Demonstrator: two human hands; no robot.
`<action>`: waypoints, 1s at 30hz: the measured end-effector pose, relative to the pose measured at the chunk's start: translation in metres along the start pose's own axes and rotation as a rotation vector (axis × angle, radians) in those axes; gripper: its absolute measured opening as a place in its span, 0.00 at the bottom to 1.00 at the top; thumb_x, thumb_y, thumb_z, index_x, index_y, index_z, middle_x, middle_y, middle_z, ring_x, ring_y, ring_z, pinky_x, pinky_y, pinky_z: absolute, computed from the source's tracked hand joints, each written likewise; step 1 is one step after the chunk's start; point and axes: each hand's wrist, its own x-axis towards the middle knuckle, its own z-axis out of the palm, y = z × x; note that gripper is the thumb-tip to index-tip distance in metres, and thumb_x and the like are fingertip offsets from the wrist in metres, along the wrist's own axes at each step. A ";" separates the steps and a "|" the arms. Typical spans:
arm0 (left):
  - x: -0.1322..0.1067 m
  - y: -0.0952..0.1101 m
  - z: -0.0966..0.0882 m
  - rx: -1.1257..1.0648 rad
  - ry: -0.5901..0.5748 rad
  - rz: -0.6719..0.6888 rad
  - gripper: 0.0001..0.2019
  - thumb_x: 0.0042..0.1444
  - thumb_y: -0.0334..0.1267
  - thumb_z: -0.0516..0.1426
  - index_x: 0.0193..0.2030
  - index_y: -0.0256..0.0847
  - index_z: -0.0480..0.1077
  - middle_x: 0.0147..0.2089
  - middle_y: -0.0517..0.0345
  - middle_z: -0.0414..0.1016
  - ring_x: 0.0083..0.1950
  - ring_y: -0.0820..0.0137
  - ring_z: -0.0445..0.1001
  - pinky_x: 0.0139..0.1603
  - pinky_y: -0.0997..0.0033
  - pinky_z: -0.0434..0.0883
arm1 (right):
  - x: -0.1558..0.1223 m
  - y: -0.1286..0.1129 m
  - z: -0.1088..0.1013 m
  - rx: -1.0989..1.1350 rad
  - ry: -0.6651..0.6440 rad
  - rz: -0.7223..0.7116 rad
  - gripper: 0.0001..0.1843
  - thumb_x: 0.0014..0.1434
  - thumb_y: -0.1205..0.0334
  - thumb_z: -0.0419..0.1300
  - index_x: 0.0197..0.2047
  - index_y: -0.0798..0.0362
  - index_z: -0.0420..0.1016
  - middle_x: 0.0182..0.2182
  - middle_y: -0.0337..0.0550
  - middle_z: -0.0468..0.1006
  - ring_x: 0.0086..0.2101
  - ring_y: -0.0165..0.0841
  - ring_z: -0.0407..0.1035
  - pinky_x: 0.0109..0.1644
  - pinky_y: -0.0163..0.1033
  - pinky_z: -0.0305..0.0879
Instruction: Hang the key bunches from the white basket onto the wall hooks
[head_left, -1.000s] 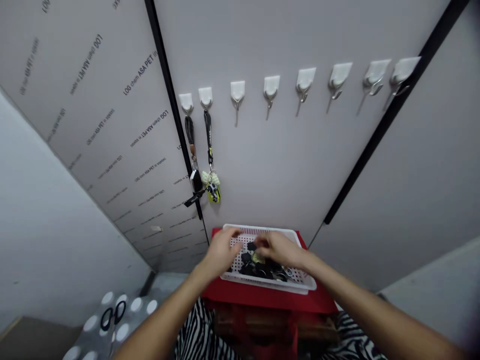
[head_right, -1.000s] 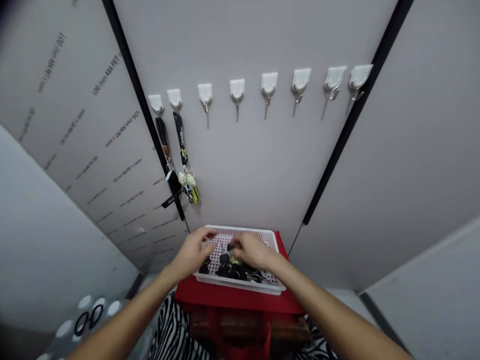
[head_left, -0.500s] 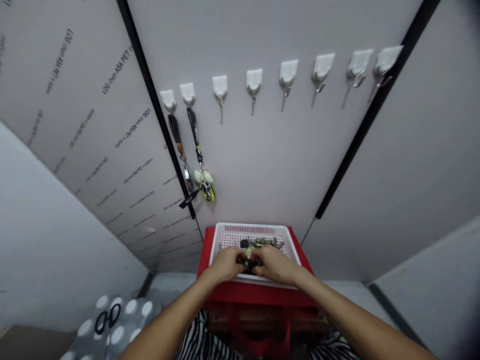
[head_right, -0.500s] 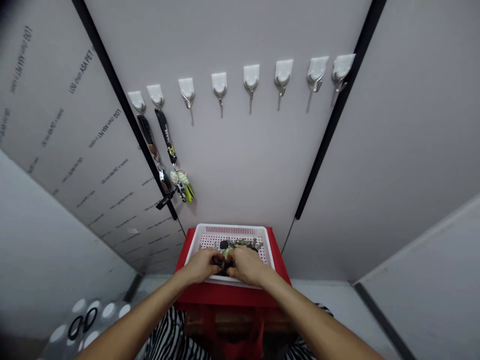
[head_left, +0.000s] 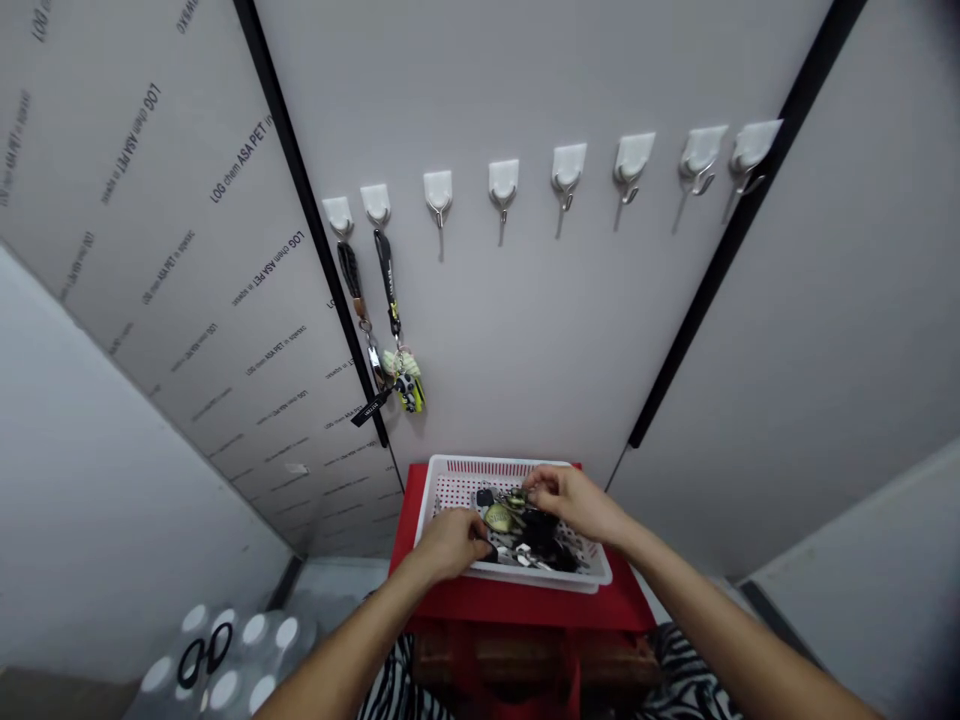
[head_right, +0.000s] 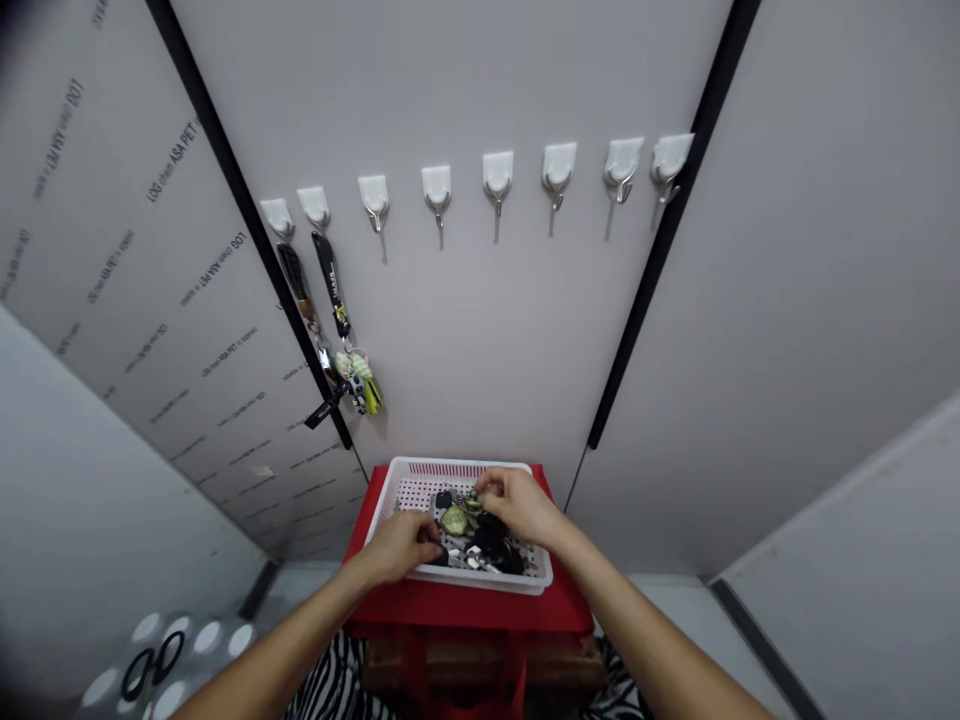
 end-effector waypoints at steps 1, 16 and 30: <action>0.000 0.000 0.000 0.007 0.008 -0.002 0.09 0.37 0.38 0.52 0.27 0.40 0.68 0.24 0.61 0.68 0.25 0.74 0.63 0.22 0.79 0.53 | -0.001 0.002 0.003 -0.075 -0.022 -0.006 0.07 0.41 0.67 0.49 0.27 0.57 0.64 0.14 0.32 0.61 0.17 0.22 0.52 0.20 0.27 0.48; 0.005 -0.009 0.005 -0.354 0.152 0.032 0.07 0.37 0.27 0.48 0.26 0.37 0.62 0.22 0.64 0.61 0.25 0.78 0.59 0.25 0.81 0.55 | -0.015 0.022 0.024 -0.512 0.192 -0.089 0.11 0.44 0.65 0.49 0.34 0.52 0.64 0.34 0.42 0.66 0.36 0.31 0.60 0.39 0.34 0.54; -0.002 -0.003 -0.002 -0.669 0.303 0.061 0.04 0.41 0.30 0.48 0.27 0.37 0.61 0.26 0.60 0.64 0.27 0.77 0.61 0.28 0.79 0.59 | -0.017 0.018 0.026 -0.547 0.190 -0.118 0.09 0.47 0.63 0.47 0.32 0.52 0.64 0.33 0.42 0.66 0.36 0.31 0.59 0.39 0.34 0.54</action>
